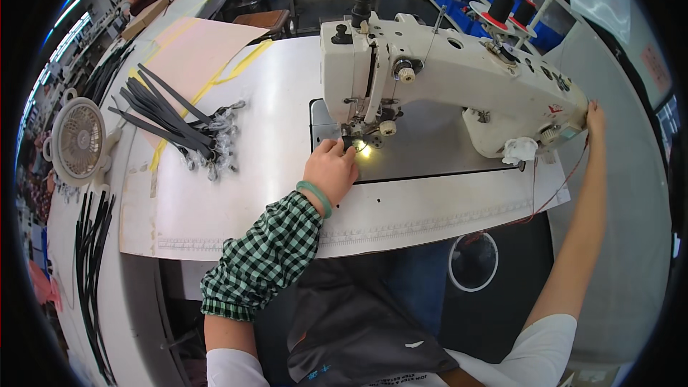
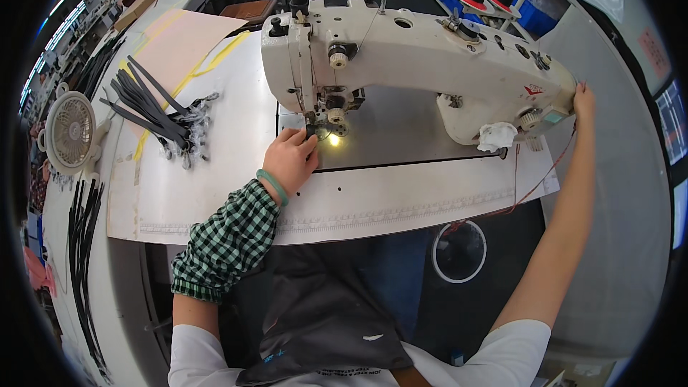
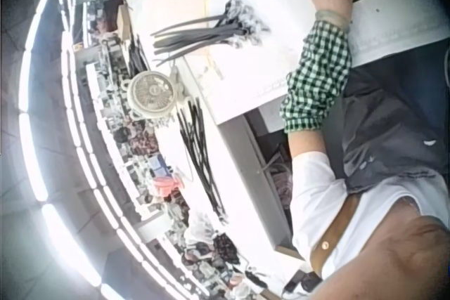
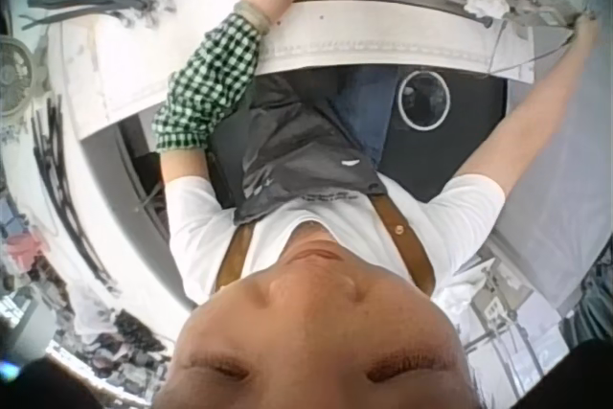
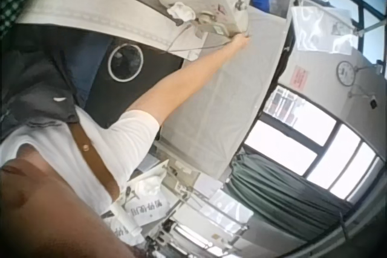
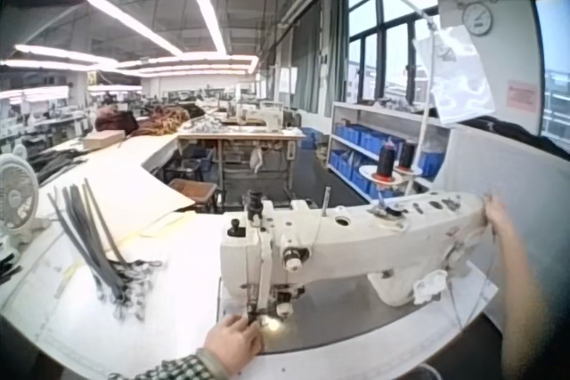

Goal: The person operates an industrial sewing machine to stitch long black straps. They feed the straps through the machine, guide them with both hands, and cut the thread after each pass. The person repeats this process for multiple straps in a factory setting.

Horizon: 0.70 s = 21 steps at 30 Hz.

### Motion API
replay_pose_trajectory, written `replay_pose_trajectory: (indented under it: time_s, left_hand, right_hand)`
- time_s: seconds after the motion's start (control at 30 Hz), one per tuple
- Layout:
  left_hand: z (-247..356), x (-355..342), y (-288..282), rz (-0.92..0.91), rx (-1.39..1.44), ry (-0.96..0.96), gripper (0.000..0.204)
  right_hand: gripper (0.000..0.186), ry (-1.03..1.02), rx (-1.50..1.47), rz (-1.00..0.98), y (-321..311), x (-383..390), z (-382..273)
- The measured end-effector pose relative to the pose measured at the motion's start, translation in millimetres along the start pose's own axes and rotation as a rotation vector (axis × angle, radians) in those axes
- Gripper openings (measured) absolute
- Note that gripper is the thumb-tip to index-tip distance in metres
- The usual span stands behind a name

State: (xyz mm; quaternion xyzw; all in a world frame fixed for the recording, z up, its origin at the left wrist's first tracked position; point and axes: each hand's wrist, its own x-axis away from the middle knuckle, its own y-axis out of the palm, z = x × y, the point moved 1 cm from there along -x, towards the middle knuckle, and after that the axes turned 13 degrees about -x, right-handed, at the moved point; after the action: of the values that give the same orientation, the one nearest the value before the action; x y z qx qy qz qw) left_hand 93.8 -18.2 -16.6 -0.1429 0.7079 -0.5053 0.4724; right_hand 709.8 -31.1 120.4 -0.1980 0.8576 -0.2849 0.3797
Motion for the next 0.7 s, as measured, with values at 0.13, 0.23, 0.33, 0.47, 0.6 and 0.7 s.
replay_pose_trajectory:
  time_s: [0.13, 0.23, 0.33, 0.47, 0.6, 0.7]
  left_hand:
    - [-2.3, 2.7, 1.8, 0.041, 0.011, -0.009, 0.014]
    - [0.1, -1.4, 7.6, 0.049, 0.051, 0.007, 0.014]
    - [-4.0, 2.3, 2.6, -0.013, 0.02, -0.016, 0.014]
    - [-2.3, 0.7, 5.5, -0.002, 0.026, -0.016, 0.014]
    - [-2.0, 1.2, 4.8, 0.024, 0.045, -0.012, 0.015]
    - [-1.0, 0.3, 4.2, 0.025, 0.054, -0.022, 0.016]
  right_hand:
    - [0.049, 0.097, -0.303, -0.032, 8.2, -3.6, 31.2]
    - [0.05, 0.126, -0.651, 0.118, 23.7, 25.6, 84.4]
    - [0.049, 0.178, -0.894, 0.198, 69.4, 77.6, 63.7]
    - [0.05, 0.182, -0.746, 0.268, 55.4, 73.8, 58.9]
    - [0.048, -0.054, -0.381, 0.331, 25.7, 45.1, 40.9]
    - [0.048, -0.104, -0.231, 0.216, 6.0, 24.8, 24.2]
